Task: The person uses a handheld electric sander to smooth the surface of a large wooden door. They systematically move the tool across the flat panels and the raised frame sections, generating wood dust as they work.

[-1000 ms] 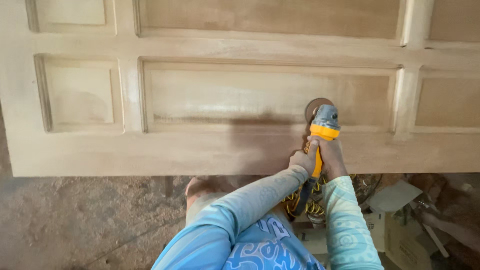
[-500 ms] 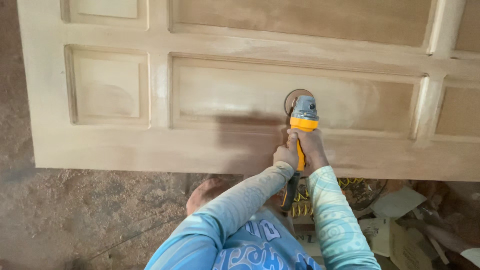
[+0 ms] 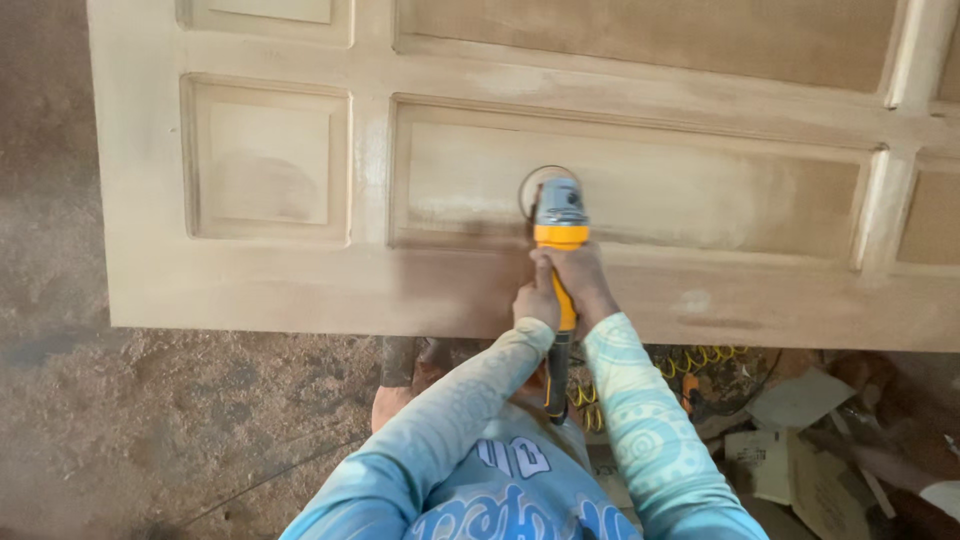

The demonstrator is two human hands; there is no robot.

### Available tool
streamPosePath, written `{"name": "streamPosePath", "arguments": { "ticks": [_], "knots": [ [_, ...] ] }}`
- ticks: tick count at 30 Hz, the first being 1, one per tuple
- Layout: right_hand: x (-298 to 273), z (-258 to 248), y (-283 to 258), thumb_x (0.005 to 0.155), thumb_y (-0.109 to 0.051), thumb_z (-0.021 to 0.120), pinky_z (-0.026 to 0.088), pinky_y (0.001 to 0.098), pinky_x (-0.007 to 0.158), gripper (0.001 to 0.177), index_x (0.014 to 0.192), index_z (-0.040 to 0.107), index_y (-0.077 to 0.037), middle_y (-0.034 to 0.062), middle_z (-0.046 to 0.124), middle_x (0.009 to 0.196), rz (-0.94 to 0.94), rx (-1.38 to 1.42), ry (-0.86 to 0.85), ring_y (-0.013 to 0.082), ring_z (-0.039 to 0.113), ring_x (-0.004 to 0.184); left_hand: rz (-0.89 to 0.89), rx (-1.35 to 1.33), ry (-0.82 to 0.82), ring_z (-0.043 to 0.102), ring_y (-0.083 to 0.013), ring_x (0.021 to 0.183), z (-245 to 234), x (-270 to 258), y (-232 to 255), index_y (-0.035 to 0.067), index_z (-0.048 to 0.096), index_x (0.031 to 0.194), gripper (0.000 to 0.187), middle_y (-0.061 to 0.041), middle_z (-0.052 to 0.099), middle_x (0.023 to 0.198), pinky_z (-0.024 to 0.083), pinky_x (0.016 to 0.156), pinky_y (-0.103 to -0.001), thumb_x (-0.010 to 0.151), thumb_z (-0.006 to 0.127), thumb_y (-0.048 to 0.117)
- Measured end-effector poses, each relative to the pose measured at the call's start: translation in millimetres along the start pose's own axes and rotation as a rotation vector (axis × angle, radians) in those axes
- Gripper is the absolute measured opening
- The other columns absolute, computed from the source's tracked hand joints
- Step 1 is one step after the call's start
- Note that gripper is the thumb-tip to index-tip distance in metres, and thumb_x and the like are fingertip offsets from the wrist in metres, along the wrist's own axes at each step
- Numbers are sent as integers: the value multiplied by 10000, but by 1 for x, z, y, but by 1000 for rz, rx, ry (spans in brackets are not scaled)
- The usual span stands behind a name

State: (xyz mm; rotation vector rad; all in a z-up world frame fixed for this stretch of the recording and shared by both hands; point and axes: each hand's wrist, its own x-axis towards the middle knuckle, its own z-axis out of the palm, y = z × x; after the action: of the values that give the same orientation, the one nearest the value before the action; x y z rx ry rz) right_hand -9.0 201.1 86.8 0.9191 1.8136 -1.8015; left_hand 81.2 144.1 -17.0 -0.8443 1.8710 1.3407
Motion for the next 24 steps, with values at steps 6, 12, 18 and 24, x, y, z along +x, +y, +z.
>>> {"name": "streamPosePath", "arguments": {
  "ticks": [6,12,18,24],
  "knots": [
    [11,38,6,753,-105,843,565,324,630,187,891,743,-28,67,763,812,-139,-456,-195,163,709,714,-173,-674,41,786,-371,961,-22,8,-24,-77,754,1080,969,-240,795,961,629,784,-453,988,306,777],
    [18,-49,-7,730,-84,830,552,325,603,214,917,733,-47,36,728,819,30,-254,-133,145,666,690,-168,-262,21,717,-430,981,35,-30,45,7,791,1033,983,-268,765,959,527,868,-501,924,249,820],
    [37,-114,-7,785,-39,793,533,306,574,142,909,726,-27,16,706,793,34,-112,-68,126,646,667,-179,-187,-38,704,-446,1066,81,-41,81,-14,769,1058,991,-290,739,1020,532,920,-502,878,305,843],
    [37,-184,-9,826,-17,742,515,325,521,99,915,702,-12,60,678,746,118,54,44,174,633,609,-113,-44,-107,666,-481,1121,135,-46,101,-40,745,1086,1029,-345,709,1063,514,965,-501,844,338,873]
  ]
}}
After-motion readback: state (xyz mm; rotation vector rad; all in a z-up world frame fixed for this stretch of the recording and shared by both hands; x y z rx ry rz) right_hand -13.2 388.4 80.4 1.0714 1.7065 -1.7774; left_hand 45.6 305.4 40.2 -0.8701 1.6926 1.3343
